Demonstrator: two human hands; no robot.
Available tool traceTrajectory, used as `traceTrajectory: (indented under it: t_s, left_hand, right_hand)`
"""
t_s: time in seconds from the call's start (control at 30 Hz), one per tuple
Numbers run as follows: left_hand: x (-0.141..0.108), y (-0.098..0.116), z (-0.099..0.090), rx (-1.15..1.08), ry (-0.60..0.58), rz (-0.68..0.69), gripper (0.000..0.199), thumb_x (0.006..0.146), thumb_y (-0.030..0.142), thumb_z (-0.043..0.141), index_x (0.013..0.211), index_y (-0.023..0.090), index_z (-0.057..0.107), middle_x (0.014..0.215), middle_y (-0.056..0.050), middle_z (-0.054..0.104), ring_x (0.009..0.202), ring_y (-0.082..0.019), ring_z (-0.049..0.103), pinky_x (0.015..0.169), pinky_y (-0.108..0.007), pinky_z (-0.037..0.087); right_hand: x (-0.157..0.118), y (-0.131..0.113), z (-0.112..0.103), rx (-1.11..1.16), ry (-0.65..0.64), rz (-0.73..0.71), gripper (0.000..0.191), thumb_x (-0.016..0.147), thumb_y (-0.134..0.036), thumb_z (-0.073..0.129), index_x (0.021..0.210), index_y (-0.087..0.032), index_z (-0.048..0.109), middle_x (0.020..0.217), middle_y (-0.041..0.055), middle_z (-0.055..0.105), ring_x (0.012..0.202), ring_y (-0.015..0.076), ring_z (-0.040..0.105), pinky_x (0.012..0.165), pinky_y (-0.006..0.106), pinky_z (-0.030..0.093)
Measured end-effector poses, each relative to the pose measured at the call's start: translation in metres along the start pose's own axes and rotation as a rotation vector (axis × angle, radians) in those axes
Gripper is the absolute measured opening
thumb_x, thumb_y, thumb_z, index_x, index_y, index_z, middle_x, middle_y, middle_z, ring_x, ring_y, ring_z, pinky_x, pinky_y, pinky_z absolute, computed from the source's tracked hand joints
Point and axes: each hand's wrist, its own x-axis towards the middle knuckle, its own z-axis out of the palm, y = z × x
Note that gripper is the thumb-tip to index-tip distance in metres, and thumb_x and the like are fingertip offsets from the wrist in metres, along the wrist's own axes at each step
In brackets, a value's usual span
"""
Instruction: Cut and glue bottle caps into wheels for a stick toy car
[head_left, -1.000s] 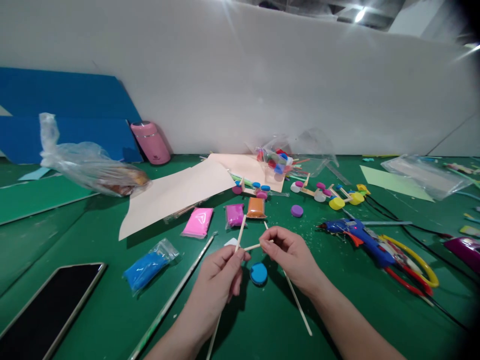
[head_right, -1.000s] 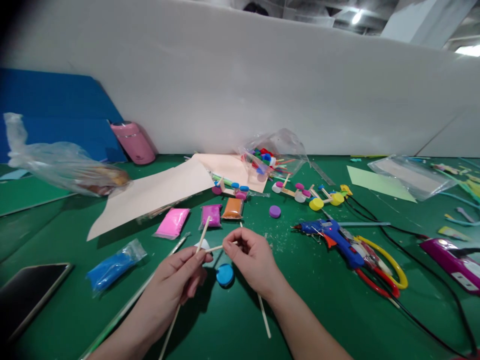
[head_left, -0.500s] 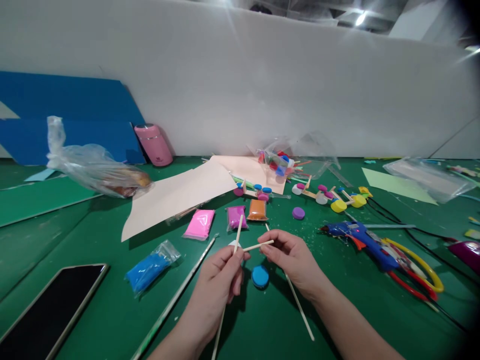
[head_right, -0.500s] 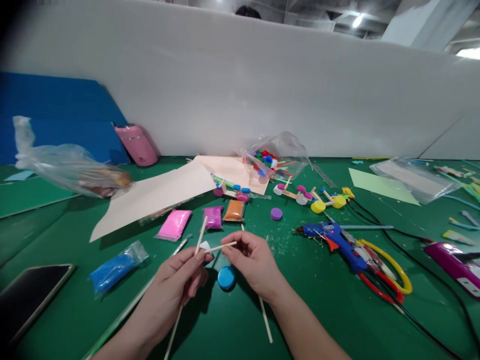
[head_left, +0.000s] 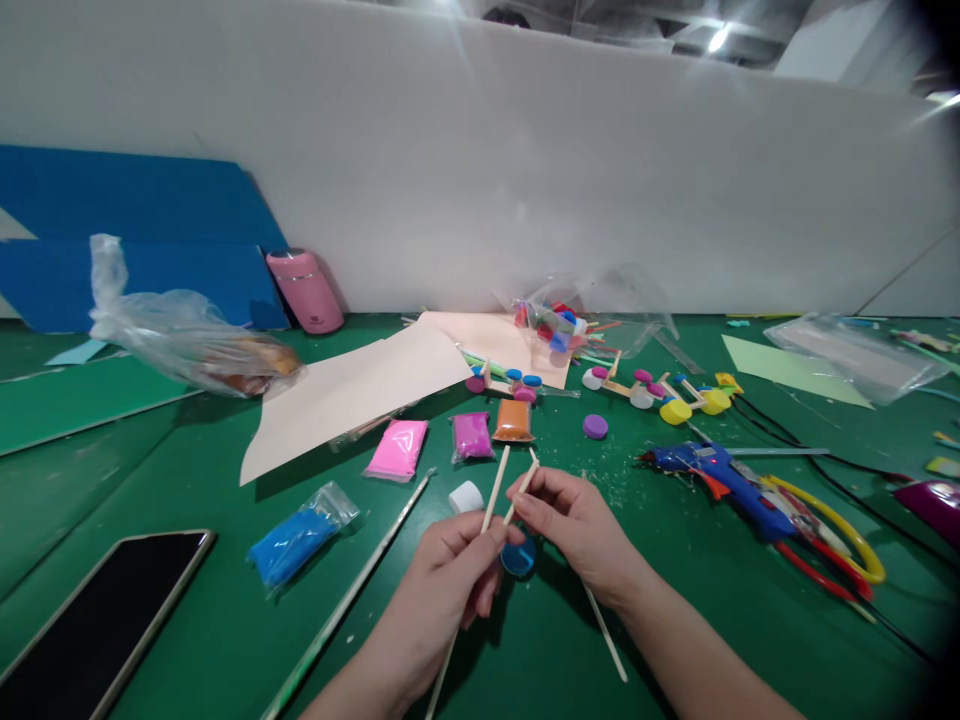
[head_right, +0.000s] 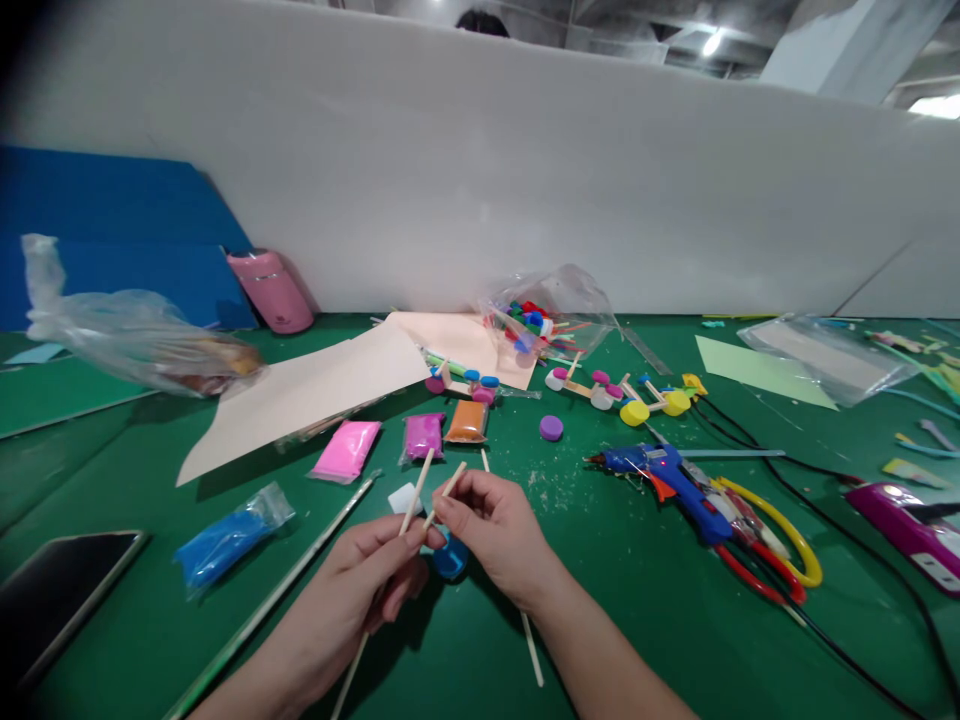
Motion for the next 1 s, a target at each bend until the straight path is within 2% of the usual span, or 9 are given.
traceTrajectory:
  t_s: [0.13,0.4,0.57,0.87,1.0]
  left_hand:
    - [0.0003,0.0005,0.0007,-0.003,-0.026,0.0,0.027,0.081,0.035,0.046,0.073,0.013,0.061,0.033,0.008,0.037,0.034,-0.004,0.024,0.036,-0.019,0.012]
    - [0.0008,0.0002,0.0012,0.017,-0.027,-0.026,0.028,0.079,0.038,0.048,0.074,0.013,0.06,0.034,0.008,0.038,0.033,-0.004,0.023,0.034,-0.019,0.011]
    - [0.0003,0.0013,0.0003,0.036,-0.006,0.002,0.028,0.08,0.037,0.047,0.07,0.013,0.059,0.034,0.008,0.037,0.034,-0.004,0.024,0.036,-0.019,0.012]
    - [-0.0005,0.003,0.0003,-0.056,0.09,0.026,0.025,0.081,0.029,0.044,0.061,0.016,0.053,0.033,0.007,0.037,0.038,-0.007,0.028,0.038,-0.019,0.016]
    - [-0.0014,0.0043,0.0006,-0.063,0.099,0.052,0.025,0.08,0.026,0.044,0.057,0.017,0.049,0.034,0.007,0.037,0.039,-0.008,0.03,0.038,-0.019,0.016]
  right_hand:
    - [-0.0001,0.0021,0.0027,0.022,-0.03,0.01,0.02,0.071,-0.034,0.063,0.077,-0.016,0.058,0.057,-0.0042,0.054,0.053,0.0085,0.05,0.053,0.021,0.039]
    - [-0.001,0.0027,0.0075,0.039,0.018,0.007,0.022,0.068,-0.036,0.065,0.077,-0.017,0.057,0.06,-0.0037,0.054,0.051,0.0083,0.049,0.052,0.022,0.04]
    - [-0.0011,0.003,0.0076,0.038,0.087,-0.002,0.025,0.066,-0.036,0.065,0.08,-0.019,0.055,0.061,-0.0047,0.051,0.052,0.0085,0.048,0.051,0.021,0.039]
    - [-0.0025,0.0002,0.005,-0.037,0.145,-0.031,0.017,0.071,-0.033,0.06,0.067,-0.017,0.056,0.056,-0.0033,0.052,0.05,0.0087,0.045,0.048,0.02,0.036]
    - [-0.0002,0.0029,-0.0013,-0.082,0.252,-0.1,0.015,0.076,-0.032,0.055,0.073,-0.018,0.057,0.067,-0.001,0.057,0.056,0.0095,0.047,0.053,0.021,0.038]
